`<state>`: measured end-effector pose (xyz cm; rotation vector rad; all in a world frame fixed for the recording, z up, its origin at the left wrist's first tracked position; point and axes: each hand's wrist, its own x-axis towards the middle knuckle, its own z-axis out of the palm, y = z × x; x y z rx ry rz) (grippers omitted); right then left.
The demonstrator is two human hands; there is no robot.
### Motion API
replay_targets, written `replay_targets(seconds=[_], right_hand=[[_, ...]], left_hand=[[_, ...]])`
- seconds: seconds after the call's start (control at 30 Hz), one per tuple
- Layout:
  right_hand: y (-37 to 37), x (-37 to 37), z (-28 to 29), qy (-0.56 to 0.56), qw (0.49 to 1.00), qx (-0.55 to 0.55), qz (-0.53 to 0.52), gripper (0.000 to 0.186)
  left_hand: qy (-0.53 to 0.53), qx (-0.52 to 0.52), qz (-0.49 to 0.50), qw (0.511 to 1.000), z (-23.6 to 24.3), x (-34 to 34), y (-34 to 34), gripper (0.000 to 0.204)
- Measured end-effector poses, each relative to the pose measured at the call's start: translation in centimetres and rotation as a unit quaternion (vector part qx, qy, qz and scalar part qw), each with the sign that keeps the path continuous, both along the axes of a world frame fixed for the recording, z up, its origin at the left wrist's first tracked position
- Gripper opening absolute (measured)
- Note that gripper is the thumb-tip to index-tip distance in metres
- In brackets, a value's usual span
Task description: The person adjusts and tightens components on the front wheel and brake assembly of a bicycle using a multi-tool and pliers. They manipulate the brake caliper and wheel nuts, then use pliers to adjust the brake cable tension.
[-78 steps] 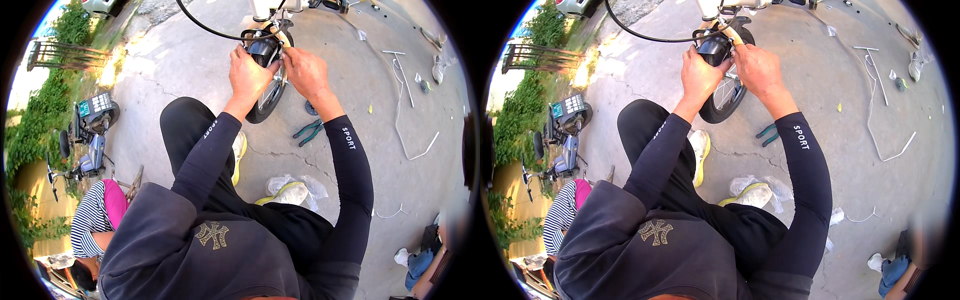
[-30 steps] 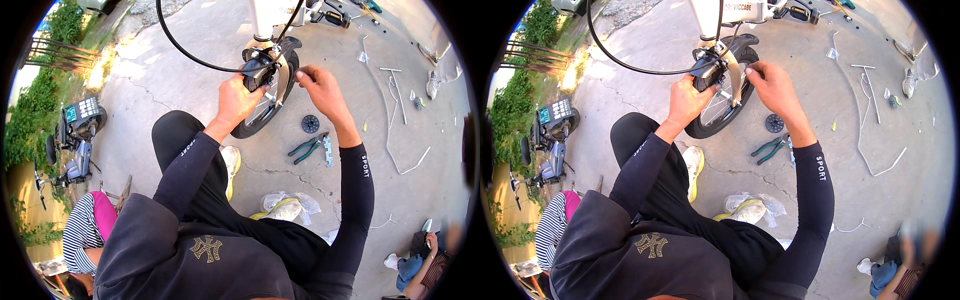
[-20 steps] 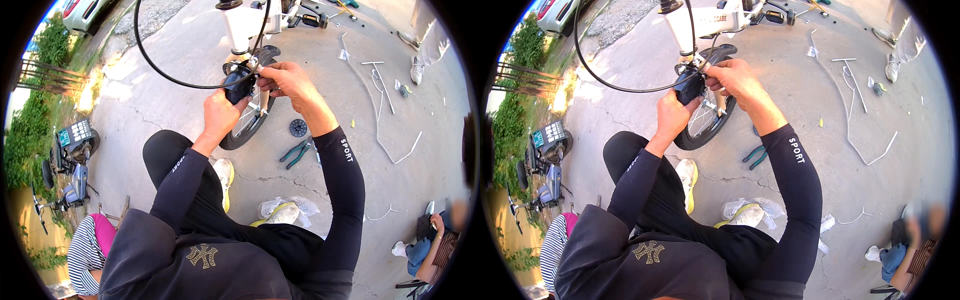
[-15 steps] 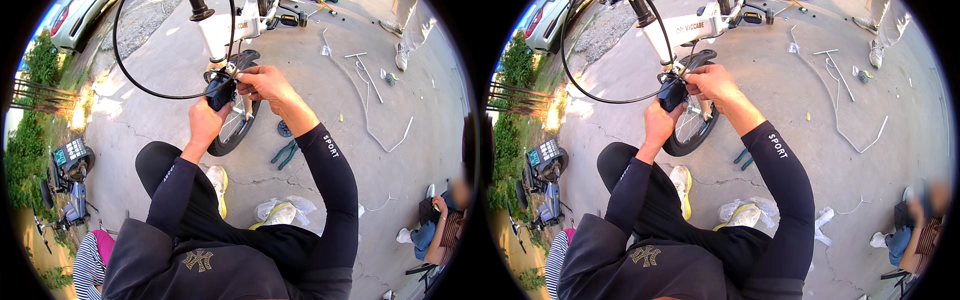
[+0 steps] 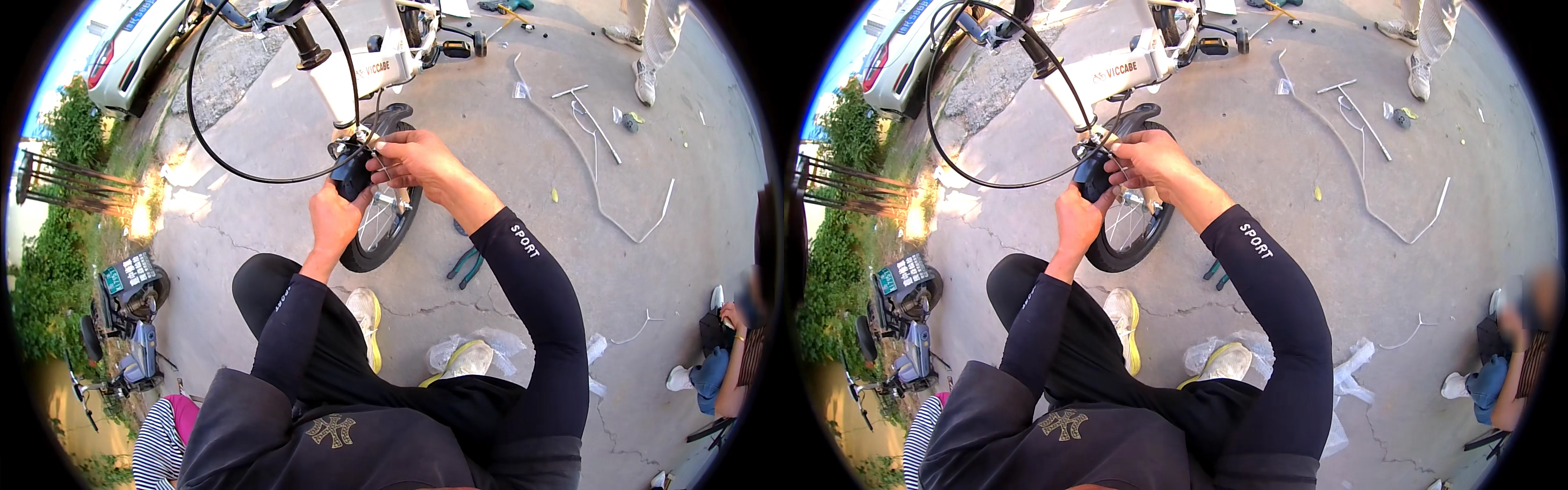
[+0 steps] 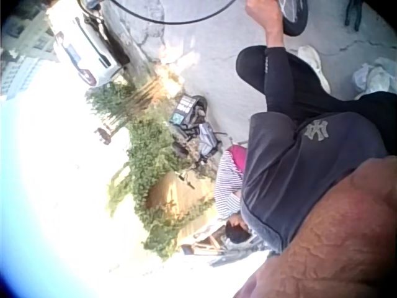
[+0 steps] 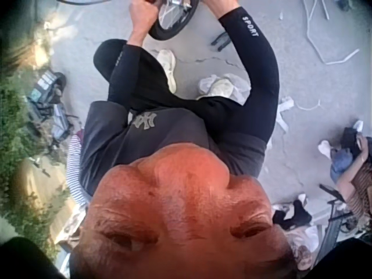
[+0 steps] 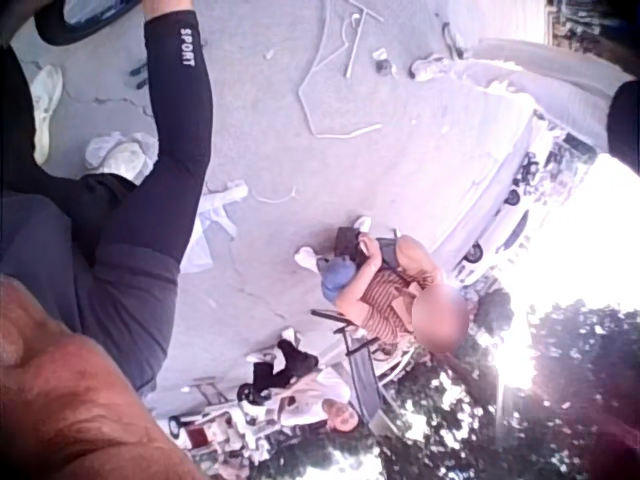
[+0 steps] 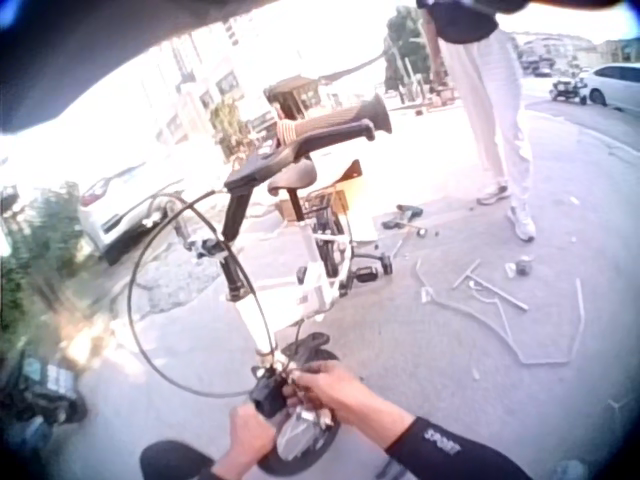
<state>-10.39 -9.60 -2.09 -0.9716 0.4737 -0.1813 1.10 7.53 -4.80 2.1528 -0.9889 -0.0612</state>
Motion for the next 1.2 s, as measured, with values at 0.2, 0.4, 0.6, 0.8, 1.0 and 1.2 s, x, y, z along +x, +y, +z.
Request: replay_targets(seconds=[0.2,0.4,0.6,0.8,1.0,1.2], right_hand=[[-0.2,0.6,-0.3,0.015,1.0,0.018,0.016,0.038],[-0.3,-0.1,-1.1,-0.044,0.998,0.049,0.003,0.032],[-0.4,0.5,-1.5,-0.024,0.998,0.058,0.015,0.032],[-0.3,0.4,-1.9,-0.045,0.998,0.051,0.007,0.026],[-0.6,1.0,-2.0,-0.045,0.997,0.062,0.029,0.024],[-0.3,0.7,-2.4,-0.075,0.994,0.085,0.008,0.028]], left_hand=[[0.029,0.01,0.02,0.999,0.1,-0.1,-0.2,0.043],[0.01,0.017,0.023,1.0,0.1,-0.1,-0.3,0.044],[0.006,0.006,0.01,1.0,0.4,-0.3,-0.4,0.043],[0.017,0.013,0.016,1.0,0.6,-0.2,-0.5,0.042],[0.046,0.024,0.019,0.998,0.8,-0.4,-0.3,0.042],[0.03,0.039,0.034,0.998,0.5,-0.1,-0.6,0.044]])
